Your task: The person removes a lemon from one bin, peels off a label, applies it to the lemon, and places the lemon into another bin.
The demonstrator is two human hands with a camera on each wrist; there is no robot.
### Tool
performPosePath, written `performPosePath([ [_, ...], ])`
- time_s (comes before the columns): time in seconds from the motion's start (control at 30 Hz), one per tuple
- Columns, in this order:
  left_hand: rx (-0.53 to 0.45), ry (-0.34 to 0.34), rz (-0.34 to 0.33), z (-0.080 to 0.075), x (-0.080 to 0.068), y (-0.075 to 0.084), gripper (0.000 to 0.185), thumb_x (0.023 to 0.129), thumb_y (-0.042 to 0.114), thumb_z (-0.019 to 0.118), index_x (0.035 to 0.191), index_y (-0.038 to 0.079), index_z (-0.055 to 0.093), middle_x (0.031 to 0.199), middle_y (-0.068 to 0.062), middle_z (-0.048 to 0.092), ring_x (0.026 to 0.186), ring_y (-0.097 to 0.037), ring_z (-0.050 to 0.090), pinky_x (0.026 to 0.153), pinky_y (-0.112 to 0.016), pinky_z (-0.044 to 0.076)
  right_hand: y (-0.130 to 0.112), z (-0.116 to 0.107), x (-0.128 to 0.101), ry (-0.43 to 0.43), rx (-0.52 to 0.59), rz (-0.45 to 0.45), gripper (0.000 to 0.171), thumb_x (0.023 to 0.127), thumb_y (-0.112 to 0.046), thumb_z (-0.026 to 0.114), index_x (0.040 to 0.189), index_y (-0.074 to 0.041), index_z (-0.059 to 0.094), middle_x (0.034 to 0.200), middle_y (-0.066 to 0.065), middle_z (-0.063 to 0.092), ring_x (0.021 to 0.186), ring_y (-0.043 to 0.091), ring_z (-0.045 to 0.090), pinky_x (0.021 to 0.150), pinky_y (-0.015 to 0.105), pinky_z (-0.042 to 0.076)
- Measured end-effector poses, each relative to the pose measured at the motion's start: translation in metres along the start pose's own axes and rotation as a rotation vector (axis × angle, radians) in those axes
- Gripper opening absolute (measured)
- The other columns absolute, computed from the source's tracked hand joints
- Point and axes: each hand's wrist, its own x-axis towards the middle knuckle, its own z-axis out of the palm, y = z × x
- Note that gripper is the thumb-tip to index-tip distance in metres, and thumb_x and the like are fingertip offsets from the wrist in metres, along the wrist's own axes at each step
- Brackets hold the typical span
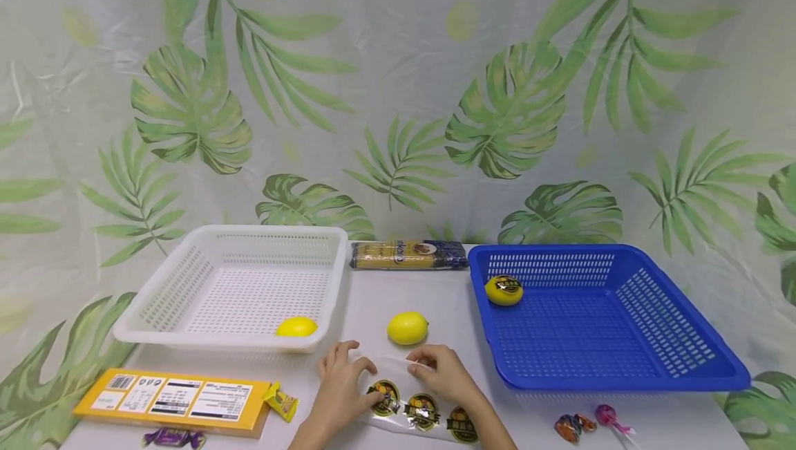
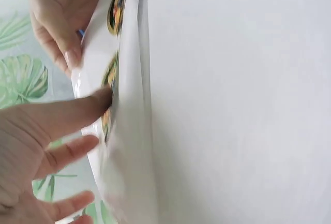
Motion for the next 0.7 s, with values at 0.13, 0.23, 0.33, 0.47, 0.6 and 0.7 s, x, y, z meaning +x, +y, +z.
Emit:
performPosePath([
  [0.13,0.011,0.038,-0.028,0.0019,-0.0018,0.0053,0.032,0.056,0.025,0.088,0.077,0.011,0.069,0.097,-0.009,0.047,0.094,-0.025,0.039,0.075,-0.038,0.030,-0.0003,0.0007,0.0006,0.017,-0.007,0.001,0.017,0.089,-0.012,0.063,0.097,0.003,0.067,0.091,0.010,0.068,0.078,0.006,0.056,0.070,0.023,0.049],
  [0.23,-0.006,-0.014,-0.027,-0.0002,-0.0015,0.0075,0.028,0.058,0.022,0.088,0.075,0.010,0.069,0.082,0.000,0.045,0.079,-0.016,0.041,0.069,-0.031,0.036,-0.0001,0.0012,0.0015,0.022,-0.015,0.005,0.017,0.089,-0.011,0.063,0.098,0.003,0.067,0.093,0.010,0.068,0.079,0.007,0.057,0.071,0.023,0.049],
  [0.33,-0.034,-0.087,-0.035,-0.0012,-0.0009,0.0079,0.026,0.060,0.022,0.087,0.074,0.010,0.069,0.073,0.004,0.046,0.068,-0.010,0.044,0.059,-0.026,0.040,-0.0005,0.0020,0.0015,0.022,-0.012,0.000,0.017,0.089,-0.011,0.063,0.097,0.003,0.067,0.092,0.011,0.068,0.079,0.009,0.058,0.071,0.024,0.050],
  [0.47,-0.047,-0.122,-0.055,0.0016,0.0007,0.0075,0.028,0.060,0.022,0.087,0.074,0.010,0.067,0.071,0.005,0.049,0.064,-0.010,0.047,0.054,-0.026,0.041,-0.0008,0.0033,0.0013,0.015,-0.015,-0.003,0.016,0.088,-0.009,0.063,0.097,0.003,0.067,0.091,0.010,0.068,0.080,0.011,0.058,0.074,0.025,0.050],
  [0.6,-0.037,-0.141,-0.054,0.0032,0.0013,0.0076,0.028,0.059,0.021,0.087,0.070,0.011,0.064,0.068,0.006,0.048,0.062,-0.010,0.047,0.053,-0.026,0.040,-0.0002,0.0045,0.0030,-0.013,-0.064,-0.011,0.015,0.088,-0.009,0.064,0.096,0.003,0.067,0.089,0.008,0.067,0.078,0.009,0.057,0.072,0.025,0.050],
  [0.7,-0.037,-0.146,-0.046,0.0051,0.0007,0.0074,0.026,0.058,0.019,0.087,0.069,0.011,0.064,0.066,0.006,0.048,0.061,-0.010,0.047,0.053,-0.026,0.039,0.0000,0.0057,0.0039,-0.026,-0.121,-0.026,0.013,0.087,-0.008,0.064,0.095,0.002,0.067,0.089,0.008,0.067,0.078,0.011,0.058,0.070,0.026,0.050],
])
